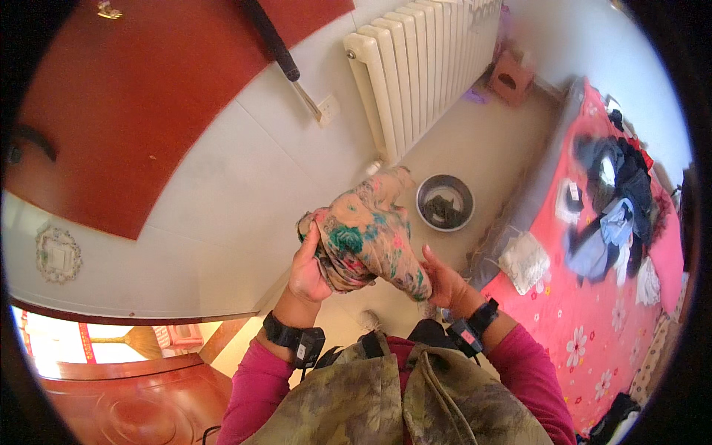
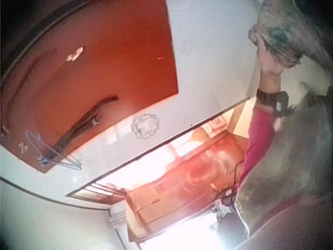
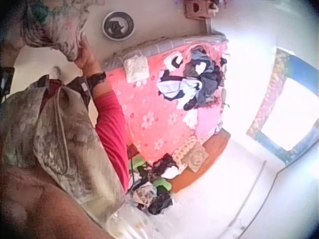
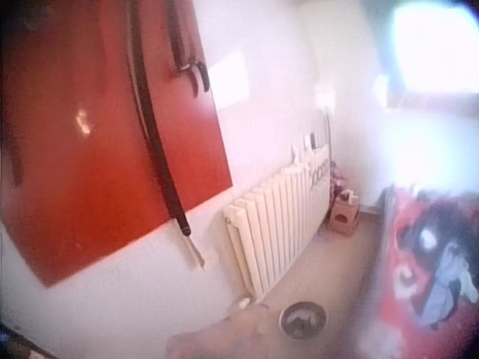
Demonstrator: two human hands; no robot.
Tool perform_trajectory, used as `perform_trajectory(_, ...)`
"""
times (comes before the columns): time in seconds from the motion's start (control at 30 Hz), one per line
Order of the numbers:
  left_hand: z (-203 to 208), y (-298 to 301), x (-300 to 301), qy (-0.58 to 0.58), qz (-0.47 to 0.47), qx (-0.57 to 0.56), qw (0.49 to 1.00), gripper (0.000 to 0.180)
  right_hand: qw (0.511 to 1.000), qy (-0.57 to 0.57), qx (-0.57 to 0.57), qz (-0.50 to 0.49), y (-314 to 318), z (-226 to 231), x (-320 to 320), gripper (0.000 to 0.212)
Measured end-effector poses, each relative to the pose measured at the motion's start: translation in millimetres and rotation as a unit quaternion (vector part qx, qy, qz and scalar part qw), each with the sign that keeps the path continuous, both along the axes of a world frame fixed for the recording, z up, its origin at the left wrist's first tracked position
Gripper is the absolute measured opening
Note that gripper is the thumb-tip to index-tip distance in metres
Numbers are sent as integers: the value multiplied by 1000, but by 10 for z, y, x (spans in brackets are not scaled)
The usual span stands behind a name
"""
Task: The person washes a small cloth in a metal basin, wrings it out, and places it on a bed. They then pick up and fold several garments and small items, arranging them on the bed. The person also handles small boxes and packets near a radiator before returning to wring the cloth and wipe the radiator.
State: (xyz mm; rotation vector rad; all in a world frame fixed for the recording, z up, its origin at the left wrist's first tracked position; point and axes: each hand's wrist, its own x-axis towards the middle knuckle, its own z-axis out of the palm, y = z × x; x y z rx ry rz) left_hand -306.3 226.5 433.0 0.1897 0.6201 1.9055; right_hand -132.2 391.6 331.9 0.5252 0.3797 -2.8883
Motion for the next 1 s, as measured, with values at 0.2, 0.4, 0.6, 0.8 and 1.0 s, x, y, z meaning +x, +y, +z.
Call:
perform_trajectory(0.2, -96, -123, -204, 67, 10, -77, 995, 44, 984, -31, 167, -56, 84, 161, 288, 33)
perform_trajectory(0.4, -269, -73, -479, 197, -59, -201, 958, 34, 894, -57, 338, -290, 356, 624, 441, 19)
perform_trajectory(0.6, -306, 378, -400, 245, -199, -169, 934, 35, 830, -161, 423, -327, -16, 942, 889, 17)
perform_trajectory(0.8, -255, 523, 343, 200, -345, -191, 897, 33, 800, -293, 376, -364, -563, 1129, 1975, 39)
perform_trajectory(1.0, -426, 1078, 1148, 269, -451, -235, 818, 41, 712, -344, 325, -519, -330, 787, 2756, 62)
